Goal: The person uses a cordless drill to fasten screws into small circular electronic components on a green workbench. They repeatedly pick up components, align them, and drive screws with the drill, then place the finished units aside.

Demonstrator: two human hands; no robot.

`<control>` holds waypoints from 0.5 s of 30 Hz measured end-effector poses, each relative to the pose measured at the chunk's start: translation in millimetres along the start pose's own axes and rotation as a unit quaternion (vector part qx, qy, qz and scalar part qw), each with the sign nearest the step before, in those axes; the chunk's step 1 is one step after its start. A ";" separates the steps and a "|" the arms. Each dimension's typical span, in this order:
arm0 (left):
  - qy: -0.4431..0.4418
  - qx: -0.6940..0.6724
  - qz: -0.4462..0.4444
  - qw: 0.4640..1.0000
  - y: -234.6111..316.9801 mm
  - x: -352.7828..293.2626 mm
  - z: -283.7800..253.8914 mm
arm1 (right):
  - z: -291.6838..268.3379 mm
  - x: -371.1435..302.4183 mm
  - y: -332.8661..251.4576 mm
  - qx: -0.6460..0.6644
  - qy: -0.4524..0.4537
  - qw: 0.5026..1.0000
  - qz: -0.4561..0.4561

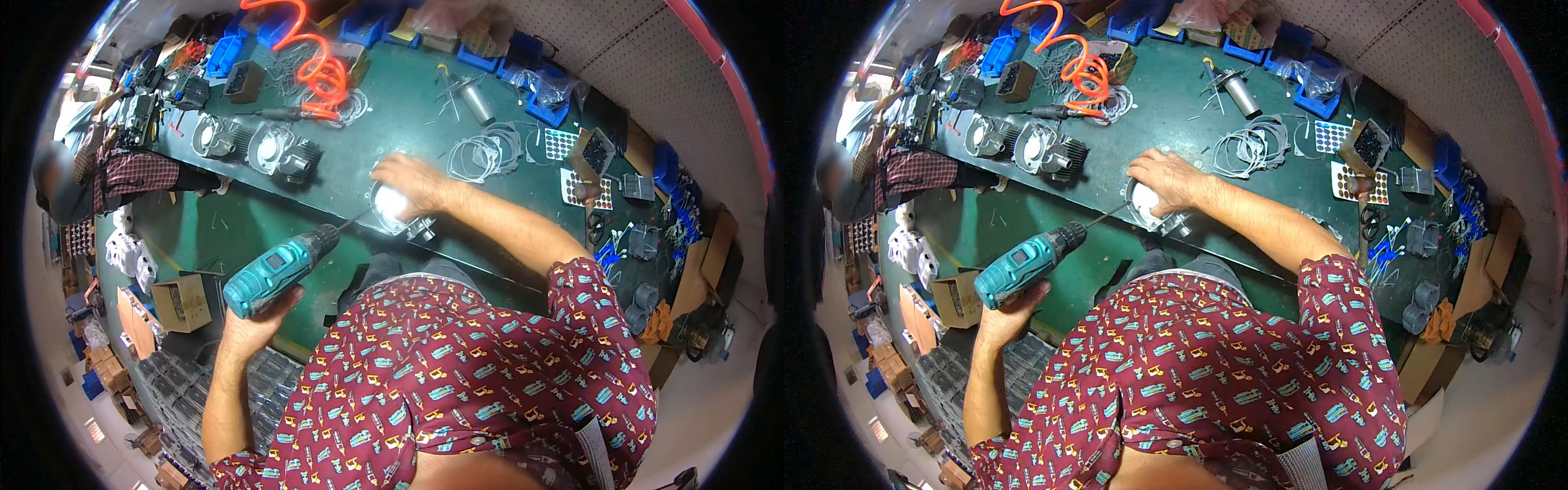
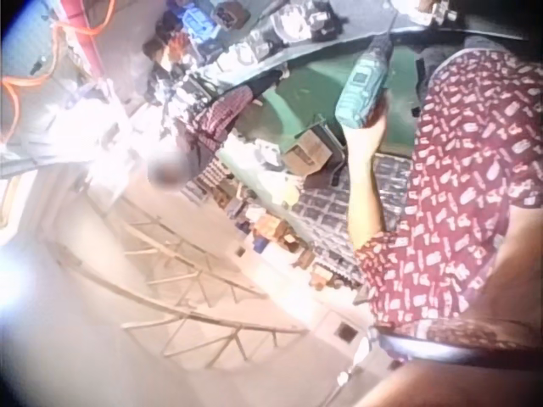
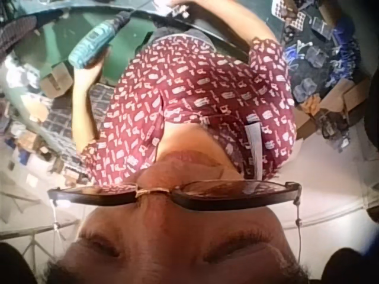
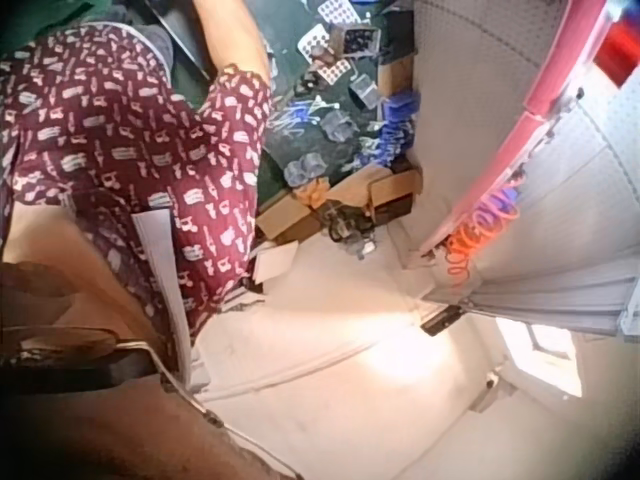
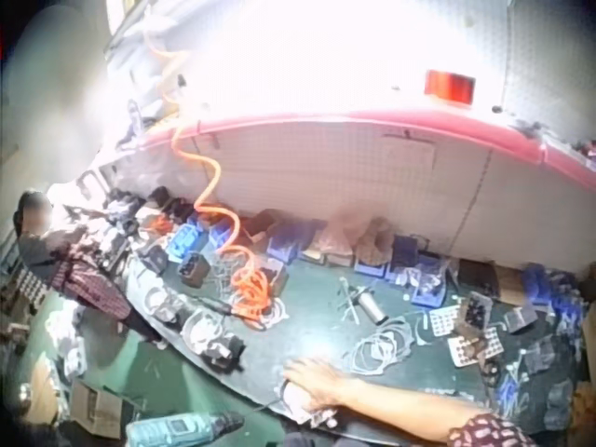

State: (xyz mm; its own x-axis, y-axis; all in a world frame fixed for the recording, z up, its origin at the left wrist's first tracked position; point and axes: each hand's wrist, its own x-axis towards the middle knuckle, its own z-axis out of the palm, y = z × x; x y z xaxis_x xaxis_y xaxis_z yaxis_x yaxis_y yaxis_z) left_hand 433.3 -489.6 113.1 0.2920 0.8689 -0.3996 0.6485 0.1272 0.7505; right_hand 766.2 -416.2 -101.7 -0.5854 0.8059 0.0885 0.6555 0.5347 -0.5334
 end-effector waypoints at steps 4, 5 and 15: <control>-0.044 0.040 0.013 0.998 18.0 10.5 3.5 | 10.4 1.8 7.7 0.014 0.031 0.999 -0.019; -0.054 0.036 0.007 0.998 16.0 13.1 3.9 | 12.6 2.2 10.2 0.035 0.036 0.999 -0.017; -0.028 0.192 0.047 0.980 26.0 35.7 17.0 | 13.1 -0.7 11.9 0.022 0.024 0.999 -0.004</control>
State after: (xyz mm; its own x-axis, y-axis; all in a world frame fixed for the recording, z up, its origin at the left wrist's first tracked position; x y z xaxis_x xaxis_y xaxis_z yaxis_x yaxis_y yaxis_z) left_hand 472.5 -463.5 109.4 0.3936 0.8397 -0.3742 0.8307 -0.1506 0.5360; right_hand 768.1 -413.7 -119.2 -0.5666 0.8134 0.1320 0.6284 0.5301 -0.5693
